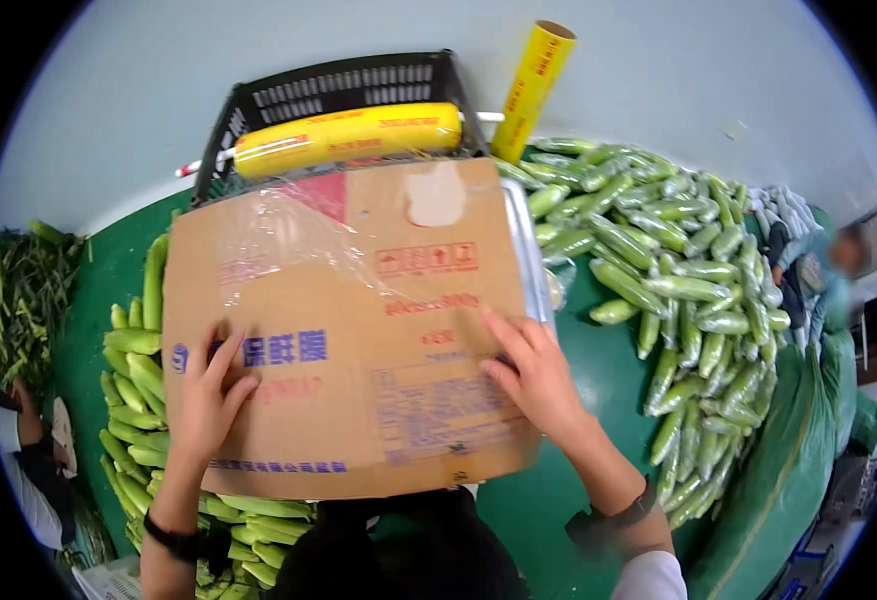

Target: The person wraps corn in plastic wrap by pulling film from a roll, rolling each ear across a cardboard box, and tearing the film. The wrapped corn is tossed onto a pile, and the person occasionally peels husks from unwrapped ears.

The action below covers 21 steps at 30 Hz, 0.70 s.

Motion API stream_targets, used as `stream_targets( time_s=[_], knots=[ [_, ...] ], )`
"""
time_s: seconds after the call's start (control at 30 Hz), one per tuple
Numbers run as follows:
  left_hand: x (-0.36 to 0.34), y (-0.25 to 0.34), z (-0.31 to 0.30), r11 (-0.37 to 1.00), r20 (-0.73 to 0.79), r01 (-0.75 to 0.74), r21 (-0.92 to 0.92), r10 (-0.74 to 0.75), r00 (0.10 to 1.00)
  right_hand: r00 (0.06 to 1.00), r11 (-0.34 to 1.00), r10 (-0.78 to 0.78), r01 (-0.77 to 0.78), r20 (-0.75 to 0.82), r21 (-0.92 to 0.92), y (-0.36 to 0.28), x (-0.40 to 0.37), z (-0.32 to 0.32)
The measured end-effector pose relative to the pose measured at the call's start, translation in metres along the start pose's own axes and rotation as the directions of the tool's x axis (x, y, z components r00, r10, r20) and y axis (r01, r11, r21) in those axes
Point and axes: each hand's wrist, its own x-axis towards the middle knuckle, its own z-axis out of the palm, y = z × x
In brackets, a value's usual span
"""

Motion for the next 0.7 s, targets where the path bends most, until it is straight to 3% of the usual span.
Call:
stream_targets(
  time_s=[0.03, 0.1, 0.13, 0.2, 0.33, 0.43, 0.53, 0.6, 0.67, 0.7],
  knots=[
    [0.014, 0.001, 0.002, 0.992, -0.029, 0.061, -0.114, -0.065, 0.997, 0.998, 0.998, 0.057, -0.057, 0.014, -0.018, -0.002, 0.012, 0.005],
    [0.046, -0.012, 0.014, 0.991, -0.190, -0.037, -0.125, 0.013, 0.982, 0.994, 0.994, 0.108, -0.108, 0.029, -0.016, 0.001, 0.038, 0.019],
    [0.059, -0.021, 0.019, 0.988, -0.264, -0.094, -0.125, 0.059, 0.963, 1.000, 0.999, 0.015, -0.015, 0.001, -0.038, 0.007, 0.052, 0.028],
    [0.084, -0.049, 0.025, 0.993, -0.229, -0.087, -0.081, 0.066, 0.971, 0.984, 0.981, -0.170, 0.163, -0.059, -0.104, 0.018, 0.077, 0.040],
    [0.108, -0.057, 0.017, 0.965, -0.302, -0.254, -0.068, 0.223, 0.927, 0.968, 0.961, -0.247, 0.240, -0.038, -0.138, 0.018, 0.104, 0.046],
    [0.096, -0.057, 0.007, 0.952, -0.374, -0.239, -0.193, 0.154, 0.915, 0.980, 0.968, -0.158, 0.177, -0.117, 0.180, 0.018, 0.102, 0.042],
    [0.073, -0.060, -0.010, 0.937, -0.347, -0.207, -0.283, 0.102, 0.932, 1.000, 0.964, 0.029, -0.031, 0.010, 0.263, 0.010, 0.089, 0.029],
    [0.051, -0.064, -0.021, 0.973, -0.319, -0.149, -0.177, 0.087, 0.944, 0.983, 0.903, 0.181, -0.176, 0.023, 0.392, 0.009, 0.084, 0.021],
    [0.019, -0.075, -0.033, 0.945, -0.345, -0.308, 0.114, 0.328, 0.879, 0.971, 0.862, 0.240, -0.222, 0.018, 0.456, 0.009, 0.074, 0.012],
    [0.000, -0.073, -0.041, 0.933, -0.353, -0.334, 0.135, 0.360, 0.864, 0.973, 0.866, 0.229, -0.205, 0.002, 0.456, 0.012, 0.063, 0.000]
  ],
)
